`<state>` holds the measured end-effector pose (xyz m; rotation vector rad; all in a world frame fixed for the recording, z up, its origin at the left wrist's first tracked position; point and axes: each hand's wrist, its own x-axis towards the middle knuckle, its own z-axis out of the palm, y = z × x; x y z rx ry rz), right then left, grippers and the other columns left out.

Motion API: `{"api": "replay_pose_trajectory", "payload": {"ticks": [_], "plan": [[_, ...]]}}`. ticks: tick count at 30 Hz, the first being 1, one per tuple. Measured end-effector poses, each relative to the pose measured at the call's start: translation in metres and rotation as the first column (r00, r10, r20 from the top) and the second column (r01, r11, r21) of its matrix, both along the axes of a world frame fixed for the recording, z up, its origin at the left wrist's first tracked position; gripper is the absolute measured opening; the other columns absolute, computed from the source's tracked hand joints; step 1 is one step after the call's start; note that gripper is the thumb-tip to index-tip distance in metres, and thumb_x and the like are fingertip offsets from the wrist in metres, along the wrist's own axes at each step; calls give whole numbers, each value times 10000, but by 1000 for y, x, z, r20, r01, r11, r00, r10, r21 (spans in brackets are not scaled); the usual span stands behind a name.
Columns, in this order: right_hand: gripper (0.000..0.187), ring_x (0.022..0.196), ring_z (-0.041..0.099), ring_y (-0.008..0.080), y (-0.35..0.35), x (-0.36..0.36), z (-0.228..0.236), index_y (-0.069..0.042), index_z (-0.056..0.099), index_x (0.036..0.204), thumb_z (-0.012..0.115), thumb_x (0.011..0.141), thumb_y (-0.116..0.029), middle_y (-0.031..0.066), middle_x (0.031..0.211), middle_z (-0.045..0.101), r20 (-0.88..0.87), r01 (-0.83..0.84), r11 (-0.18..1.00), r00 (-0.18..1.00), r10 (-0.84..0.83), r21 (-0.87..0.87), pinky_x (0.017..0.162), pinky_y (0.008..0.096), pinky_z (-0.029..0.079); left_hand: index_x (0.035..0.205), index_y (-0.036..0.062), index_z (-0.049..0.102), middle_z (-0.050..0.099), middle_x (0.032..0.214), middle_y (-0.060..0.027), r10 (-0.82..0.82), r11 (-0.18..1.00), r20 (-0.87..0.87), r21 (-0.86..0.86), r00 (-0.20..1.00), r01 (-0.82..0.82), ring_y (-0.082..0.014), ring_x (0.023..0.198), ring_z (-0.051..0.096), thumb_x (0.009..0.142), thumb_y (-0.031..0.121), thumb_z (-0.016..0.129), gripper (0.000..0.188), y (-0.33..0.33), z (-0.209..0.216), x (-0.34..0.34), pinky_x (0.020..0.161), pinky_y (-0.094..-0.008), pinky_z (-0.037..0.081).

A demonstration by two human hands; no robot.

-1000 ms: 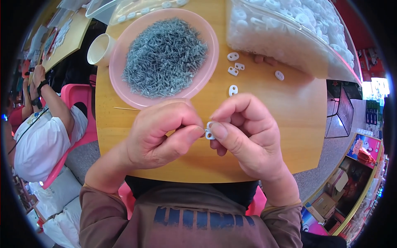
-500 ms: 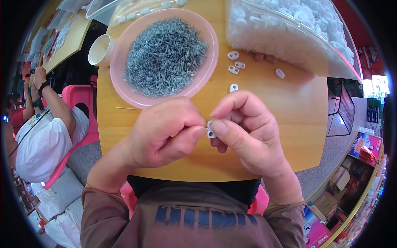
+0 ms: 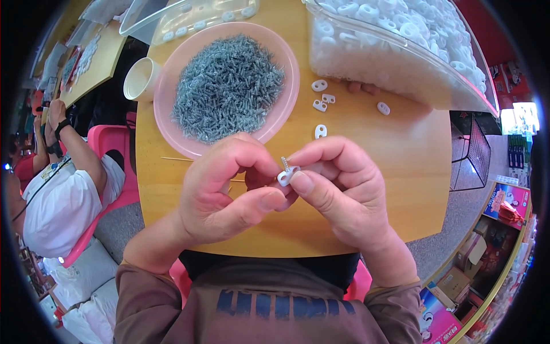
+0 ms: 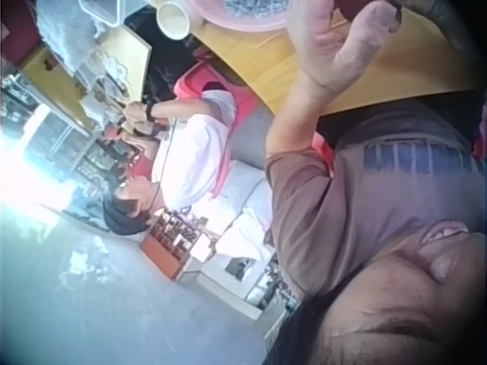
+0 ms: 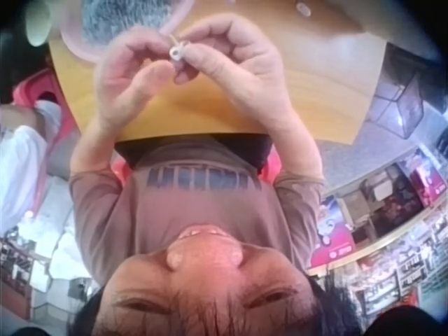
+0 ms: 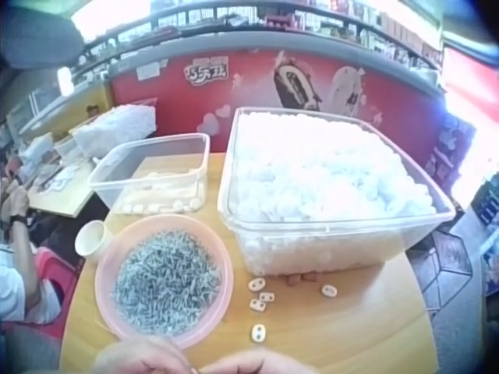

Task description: Assembling spring-loaded plastic cord locks by inserting a spring and a plunger into the housing.

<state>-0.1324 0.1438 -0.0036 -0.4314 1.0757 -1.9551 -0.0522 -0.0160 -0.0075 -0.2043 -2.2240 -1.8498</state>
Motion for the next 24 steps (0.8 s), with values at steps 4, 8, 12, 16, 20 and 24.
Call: {"api": "replay_pose_trajectory", "payload": {"ticks": [4, 8, 12, 16, 20, 24], "plan": [[170, 776, 594, 156, 0, 0, -2, 27, 451, 995, 507, 837, -1, 108, 867, 585, -9, 0, 1000, 1000, 0, 11, 696, 252, 486, 878, 8, 508, 513, 763, -65, 33, 998, -28, -56, 999, -34, -109, 620, 479, 731, 48, 637, 199, 2, 0, -1, 552, -210, 396], [175, 774, 593, 156, 1, 1, -6, 25, 440, 998, 505, 837, 1, 110, 870, 581, -206, -4, 998, 978, 17, 61, 693, 252, 487, 845, 14, 524, 498, 781, -69, 99, 981, -95, -156, 991, -113, -115, 646, 484, 718, 20, 632, 167, 5, 1, -2, 552, -214, 401], [155, 774, 594, 155, 2, 1, -5, 24, 447, 983, 500, 838, 4, 110, 869, 581, -241, -3, 996, 970, 25, 93, 692, 253, 489, 840, 5, 498, 473, 865, -107, 74, 992, -5, -104, 997, -75, -160, 757, 453, 705, -20, 562, 152, 3, 2, 3, 694, -261, 372], [169, 780, 559, 132, 3, 0, -7, 23, 474, 977, 531, 820, -4, 84, 876, 556, -356, 26, 993, 934, 18, 117, 690, 242, 466, 801, 6, 501, 481, 821, -97, 81, 989, 15, -124, 997, -78, -162, 734, 457, 701, -19, 549, 114, 3, 6, 2, 664, -260, 375], [194, 758, 511, 107, 2, -5, -7, 26, 528, 975, 573, 792, -16, 59, 869, 527, -437, 49, 989, 899, 15, 136, 663, 213, 423, 748, 13, 514, 496, 744, -74, 76, 988, 15, -133, 997, -74, -159, 675, 467, 686, -17, 572, 90, 3, 5, 0, 603, -254, 376], [165, 750, 506, 101, 1, -8, -10, 28, 556, 949, 574, 791, -16, 57, 858, 532, -557, 26, 995, 830, 33, 98, 648, 201, 409, 732, 20, 525, 505, 699, -55, 66, 988, 1, -143, 998, -65, -149, 629, 475, 683, -16, 602, 99, 3, 4, 0, 564, -246, 380]]}}
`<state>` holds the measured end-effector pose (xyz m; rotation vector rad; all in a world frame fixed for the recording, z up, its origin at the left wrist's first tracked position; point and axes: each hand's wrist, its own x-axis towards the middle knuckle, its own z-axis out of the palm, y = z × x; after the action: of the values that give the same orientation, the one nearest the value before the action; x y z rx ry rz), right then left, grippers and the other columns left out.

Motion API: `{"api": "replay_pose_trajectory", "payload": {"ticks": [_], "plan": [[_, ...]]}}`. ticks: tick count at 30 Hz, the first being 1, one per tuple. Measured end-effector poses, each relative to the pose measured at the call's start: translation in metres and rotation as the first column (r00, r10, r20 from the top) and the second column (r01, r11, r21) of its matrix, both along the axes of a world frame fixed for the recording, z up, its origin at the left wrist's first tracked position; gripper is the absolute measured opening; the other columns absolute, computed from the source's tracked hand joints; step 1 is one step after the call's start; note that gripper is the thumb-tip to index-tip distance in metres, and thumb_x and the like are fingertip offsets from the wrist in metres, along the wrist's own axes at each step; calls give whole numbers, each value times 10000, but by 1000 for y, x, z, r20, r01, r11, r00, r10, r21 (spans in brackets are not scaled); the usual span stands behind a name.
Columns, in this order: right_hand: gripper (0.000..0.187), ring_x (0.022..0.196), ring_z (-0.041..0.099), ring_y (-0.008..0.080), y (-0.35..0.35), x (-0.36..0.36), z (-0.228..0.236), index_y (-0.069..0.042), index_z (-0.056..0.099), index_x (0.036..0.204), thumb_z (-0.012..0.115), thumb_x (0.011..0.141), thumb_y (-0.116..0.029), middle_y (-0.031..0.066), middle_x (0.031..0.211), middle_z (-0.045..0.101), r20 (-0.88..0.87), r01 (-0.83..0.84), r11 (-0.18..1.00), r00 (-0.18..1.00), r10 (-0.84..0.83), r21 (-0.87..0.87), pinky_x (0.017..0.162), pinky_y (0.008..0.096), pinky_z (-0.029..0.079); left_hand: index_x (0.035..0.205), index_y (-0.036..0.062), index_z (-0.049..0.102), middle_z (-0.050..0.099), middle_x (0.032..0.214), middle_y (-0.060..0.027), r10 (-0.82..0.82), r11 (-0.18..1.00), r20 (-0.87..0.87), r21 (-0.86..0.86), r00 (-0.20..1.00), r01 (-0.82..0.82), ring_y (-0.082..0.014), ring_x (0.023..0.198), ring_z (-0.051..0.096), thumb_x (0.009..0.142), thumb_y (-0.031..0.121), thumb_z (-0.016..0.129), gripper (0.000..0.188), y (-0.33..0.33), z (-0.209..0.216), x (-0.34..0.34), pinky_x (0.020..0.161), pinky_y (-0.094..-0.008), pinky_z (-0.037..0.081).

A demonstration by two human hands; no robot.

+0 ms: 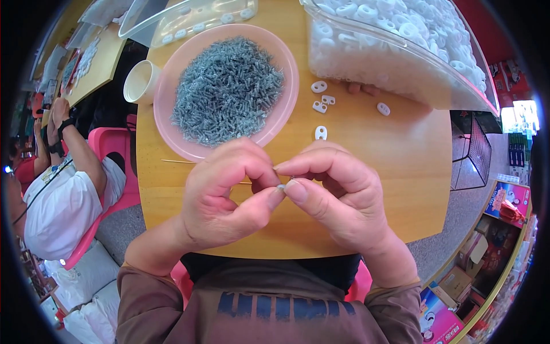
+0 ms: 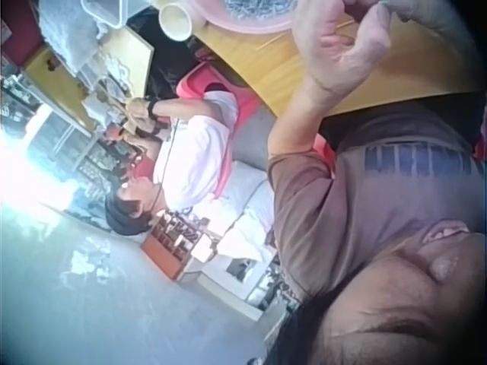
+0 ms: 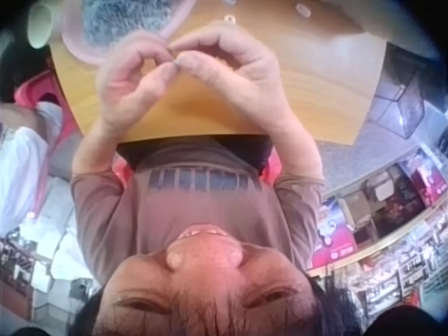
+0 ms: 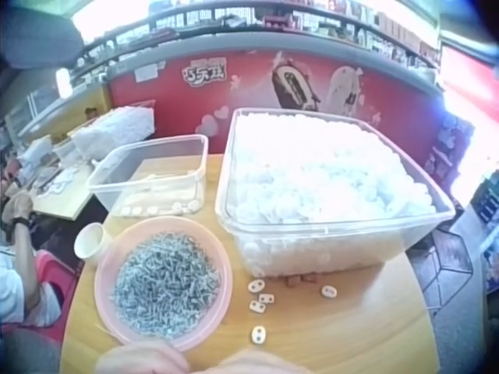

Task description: Assembling spring-loaded plastic cord locks by inserting a spring and a plunger into the housing.

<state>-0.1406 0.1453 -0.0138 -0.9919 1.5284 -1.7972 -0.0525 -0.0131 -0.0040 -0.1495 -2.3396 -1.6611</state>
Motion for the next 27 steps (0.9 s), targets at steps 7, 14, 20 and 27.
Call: {"api": "replay_pose_trajectory", "payload": {"ticks": [7, 14, 20, 27], "plan": [[100, 771, 534, 92, -1, 6, 12, 23, 566, 892, 569, 804, -23, 53, 854, 563, 487, 60, 998, 873, -41, -23, 679, 208, 433, 770, 19, 529, 507, 740, -57, 11, 995, 53, 95, 999, -17, -132, 639, 469, 700, 2, 619, 116, 4, 0, 1, 585, -238, 382], [75, 719, 524, 102, -2, 4, 3, 16, 572, 862, 579, 794, -15, 66, 838, 545, 405, 65, 997, 913, -48, -29, 628, 203, 429, 810, 4, 523, 510, 775, -59, 84, 987, 76, 127, 994, -93, -118, 656, 463, 745, 15, 607, 107, 9, -2, 4, 587, -226, 385], [85, 731, 515, 98, -2, 2, 5, 8, 584, 871, 583, 789, -11, 60, 841, 543, 493, 34, 995, 870, 18, -97, 633, 199, 422, 873, 1, 502, 522, 801, -45, -1, 920, 246, 381, 969, -95, -83, 660, 500, 824, 46, 540, 77, 11, -2, 9, 570, -192, 414], [130, 723, 503, 91, -2, -3, 8, 13, 577, 907, 594, 782, -18, 46, 823, 523, 393, 46, 995, 919, -7, -90, 636, 196, 419, 935, 5, 444, 558, 848, -71, -63, 794, 299, 593, 952, -134, -95, 666, 565, 860, 60, 488, 103, 13, 2, 6, 567, -194, 455]]}}
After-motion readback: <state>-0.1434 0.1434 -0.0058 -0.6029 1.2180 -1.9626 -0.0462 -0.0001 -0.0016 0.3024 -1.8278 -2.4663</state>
